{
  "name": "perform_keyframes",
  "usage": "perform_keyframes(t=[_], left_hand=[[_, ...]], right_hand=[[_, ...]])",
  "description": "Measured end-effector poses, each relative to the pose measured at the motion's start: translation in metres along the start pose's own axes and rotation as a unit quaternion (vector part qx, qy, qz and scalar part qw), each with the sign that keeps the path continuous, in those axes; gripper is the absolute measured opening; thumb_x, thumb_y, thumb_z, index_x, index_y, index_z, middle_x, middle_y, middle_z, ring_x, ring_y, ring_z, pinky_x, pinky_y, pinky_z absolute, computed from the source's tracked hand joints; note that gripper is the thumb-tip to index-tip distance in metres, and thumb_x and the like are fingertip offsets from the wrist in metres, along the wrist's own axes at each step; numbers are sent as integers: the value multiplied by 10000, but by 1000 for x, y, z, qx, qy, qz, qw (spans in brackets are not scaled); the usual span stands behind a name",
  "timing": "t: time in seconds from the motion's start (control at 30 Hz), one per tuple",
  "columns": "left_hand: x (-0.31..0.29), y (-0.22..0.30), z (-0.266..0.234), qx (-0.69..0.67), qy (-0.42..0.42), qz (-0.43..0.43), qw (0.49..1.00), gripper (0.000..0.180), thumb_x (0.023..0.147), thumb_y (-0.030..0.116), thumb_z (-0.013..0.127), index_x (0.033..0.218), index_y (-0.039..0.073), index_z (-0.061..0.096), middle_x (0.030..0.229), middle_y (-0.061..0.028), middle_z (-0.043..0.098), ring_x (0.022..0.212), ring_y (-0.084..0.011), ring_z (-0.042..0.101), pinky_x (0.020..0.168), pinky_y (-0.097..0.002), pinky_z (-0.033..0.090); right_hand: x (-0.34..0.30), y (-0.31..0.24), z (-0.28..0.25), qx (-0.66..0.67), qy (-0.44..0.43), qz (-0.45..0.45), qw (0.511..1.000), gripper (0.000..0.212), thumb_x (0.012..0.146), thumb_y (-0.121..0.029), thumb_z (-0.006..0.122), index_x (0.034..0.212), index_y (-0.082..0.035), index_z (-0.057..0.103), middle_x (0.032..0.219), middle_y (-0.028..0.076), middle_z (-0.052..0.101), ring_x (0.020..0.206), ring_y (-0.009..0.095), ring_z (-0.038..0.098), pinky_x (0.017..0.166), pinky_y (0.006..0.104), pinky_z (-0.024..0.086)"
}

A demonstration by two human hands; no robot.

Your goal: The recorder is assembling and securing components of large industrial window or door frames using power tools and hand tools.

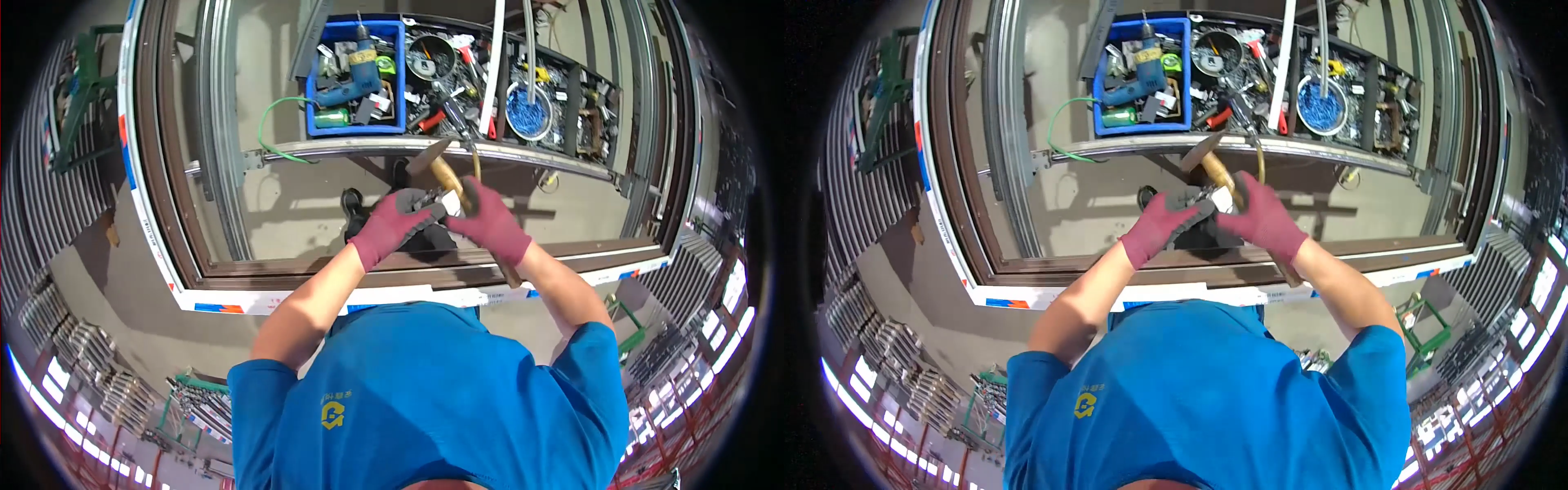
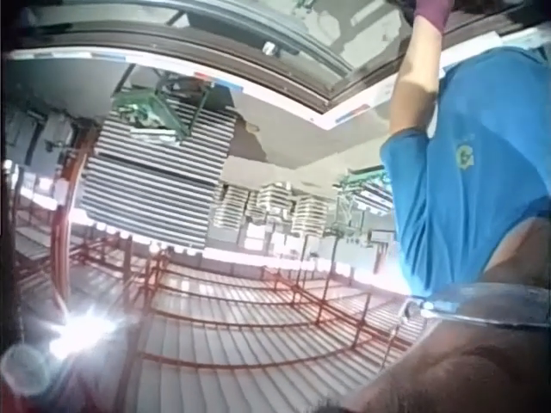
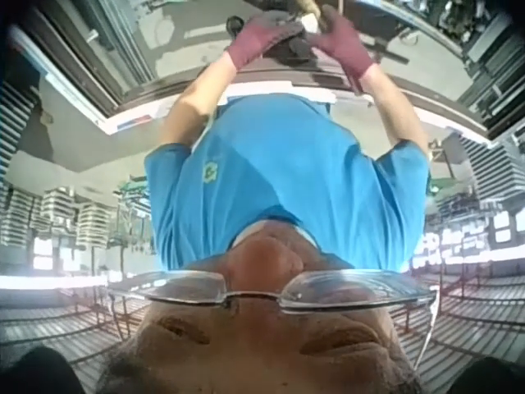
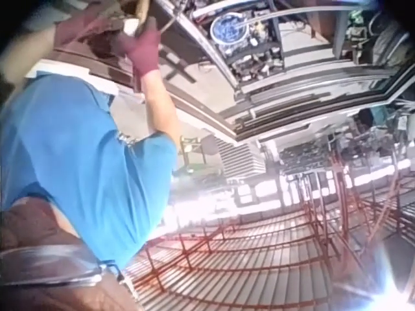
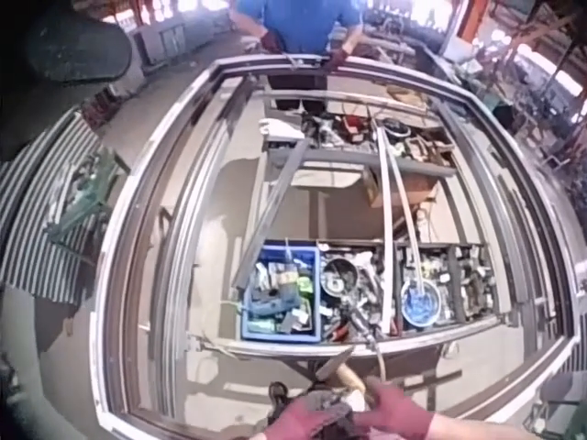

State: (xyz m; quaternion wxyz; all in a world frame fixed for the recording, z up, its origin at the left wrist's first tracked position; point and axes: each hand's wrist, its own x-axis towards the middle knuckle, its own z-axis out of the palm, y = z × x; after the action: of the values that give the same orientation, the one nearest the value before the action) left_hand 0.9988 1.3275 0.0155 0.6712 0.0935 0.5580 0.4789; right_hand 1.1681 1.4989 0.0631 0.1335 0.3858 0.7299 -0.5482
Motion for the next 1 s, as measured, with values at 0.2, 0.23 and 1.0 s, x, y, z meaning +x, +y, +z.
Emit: perform_keyframes(t=[0.2,0.23,1.0], left_hand=[[-36,51,-36,228,143,35,963,741,905,331,839,1495,15,520,1344,-238,663,1178,-317,685,1005,-418,558],[-52,47,-49,284,160,37,945,766,889,351,848,1499,18,525,1370,-260,648,1214,-358,674,1037,-432,544],[-173,-39,-66,561,344,151,738,368,847,187,736,1168,7,741,1013,-166,731,904,-380,687,852,-468,535]], right_hand=[[159,52,-52,295,44,94,950,320,926,-280,810,1116,-40,715,788,-19,616,616,108,557,532,288,439],[189,51,-60,296,50,141,943,276,938,-285,794,1032,-34,729,748,-8,629,587,125,572,522,299,451],[311,103,-70,431,124,102,888,278,914,-389,804,924,-132,698,719,-32,576,658,121,574,588,273,433]])
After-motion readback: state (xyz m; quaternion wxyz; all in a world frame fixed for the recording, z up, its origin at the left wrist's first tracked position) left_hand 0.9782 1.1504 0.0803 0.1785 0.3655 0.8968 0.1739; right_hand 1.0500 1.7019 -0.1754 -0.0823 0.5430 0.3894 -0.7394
